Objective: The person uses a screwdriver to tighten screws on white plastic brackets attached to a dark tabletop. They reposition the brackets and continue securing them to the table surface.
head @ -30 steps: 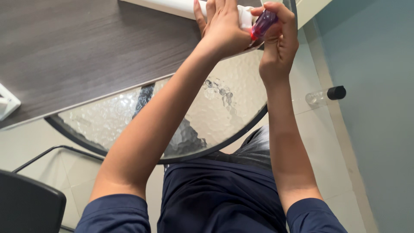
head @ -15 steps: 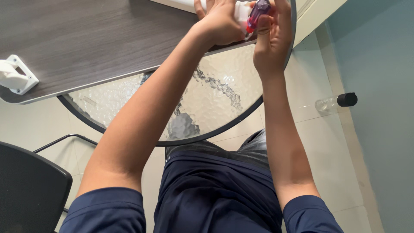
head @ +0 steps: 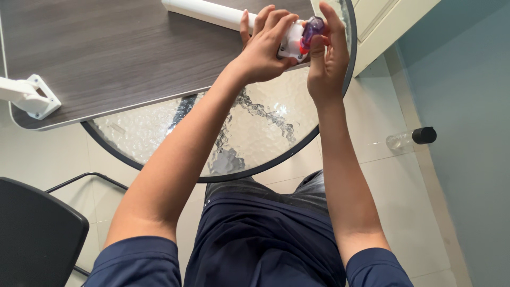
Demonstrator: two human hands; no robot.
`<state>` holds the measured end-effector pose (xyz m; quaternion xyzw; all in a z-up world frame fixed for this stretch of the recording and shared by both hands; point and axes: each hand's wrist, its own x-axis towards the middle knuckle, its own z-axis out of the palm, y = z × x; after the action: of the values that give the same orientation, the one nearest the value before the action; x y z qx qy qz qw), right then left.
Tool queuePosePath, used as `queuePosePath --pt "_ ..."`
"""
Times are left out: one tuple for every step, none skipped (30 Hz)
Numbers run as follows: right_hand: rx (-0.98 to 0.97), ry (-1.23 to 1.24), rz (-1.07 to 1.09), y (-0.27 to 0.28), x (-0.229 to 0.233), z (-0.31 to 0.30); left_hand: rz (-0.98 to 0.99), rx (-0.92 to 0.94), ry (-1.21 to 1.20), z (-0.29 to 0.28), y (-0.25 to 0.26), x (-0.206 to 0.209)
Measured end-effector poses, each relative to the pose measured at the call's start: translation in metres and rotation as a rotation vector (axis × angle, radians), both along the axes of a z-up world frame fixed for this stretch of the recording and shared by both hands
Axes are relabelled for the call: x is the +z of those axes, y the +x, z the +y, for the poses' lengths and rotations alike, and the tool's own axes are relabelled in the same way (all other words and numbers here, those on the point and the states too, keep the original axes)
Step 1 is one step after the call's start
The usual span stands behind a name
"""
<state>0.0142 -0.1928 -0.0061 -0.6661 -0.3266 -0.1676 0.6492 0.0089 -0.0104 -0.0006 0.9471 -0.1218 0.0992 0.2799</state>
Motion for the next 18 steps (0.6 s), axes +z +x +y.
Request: queuePosePath --pt "0.014 0.005 -0.007 -0.001 -0.002 0.000 -0.007 -0.003 0.002 0.000 -0.002 0.000" --pt "-0.035 0.004 -0.038 -0.001 -0.002 -0.002 -0.028 -0.011 0.002 0.000 -0.002 0.002" --pt "-0.084 0.002 -0.070 -0.002 -0.002 -0.003 -0.049 -0.020 0.001 0.000 -0.003 0.004" --pt "-0.129 -0.002 -0.101 -0.002 -0.003 -0.004 -0.069 -0.026 -0.002 0.000 -0.005 0.004" --pt "-0.158 0.068 -0.105 -0.001 -0.004 -0.004 -0.060 -0.027 -0.013 0.001 -0.007 0.005" --pt "-0.184 0.140 -0.109 -0.001 -0.005 -0.002 -0.051 -0.027 -0.022 0.003 -0.010 0.006" --pt "-0.210 0.213 -0.113 0.001 -0.006 -0.001 -0.043 -0.027 -0.031 0.004 -0.012 0.007" --pt "-0.239 0.236 -0.093 0.002 -0.007 -0.001 -0.045 -0.028 -0.038 0.006 -0.016 0.008" --pt "-0.269 0.260 -0.073 0.004 -0.009 -0.002 -0.047 -0.029 -0.045 0.008 -0.019 0.009" --pt "-0.299 0.283 -0.053 0.006 -0.008 -0.003 -0.051 -0.032 -0.051 0.010 -0.022 0.012" --pt "-0.305 0.298 -0.040 0.008 -0.009 -0.005 -0.056 -0.044 -0.058 0.011 -0.027 0.013" --pt "-0.309 0.318 -0.027 0.009 -0.015 -0.008 -0.063 -0.056 -0.059 0.010 -0.033 0.009" --pt "-0.313 0.338 -0.015 0.009 -0.022 -0.013 -0.070 -0.067 -0.060 0.008 -0.039 0.004" --pt "-0.297 0.355 -0.002 0.009 -0.026 -0.015 -0.062 -0.073 -0.071 0.009 -0.046 0.002" --pt "-0.282 0.373 0.012 0.010 -0.028 -0.017 -0.055 -0.078 -0.083 0.010 -0.052 0.001" --pt "-0.268 0.391 0.026 0.009 -0.030 -0.018 -0.046 -0.085 -0.094 0.010 -0.058 0.000" --pt "-0.258 0.390 0.022 0.008 -0.033 -0.017 -0.027 -0.092 -0.104 0.012 -0.064 -0.001" --pt "-0.249 0.383 0.018 0.008 -0.035 -0.019 -0.007 -0.101 -0.121 0.012 -0.069 -0.002"
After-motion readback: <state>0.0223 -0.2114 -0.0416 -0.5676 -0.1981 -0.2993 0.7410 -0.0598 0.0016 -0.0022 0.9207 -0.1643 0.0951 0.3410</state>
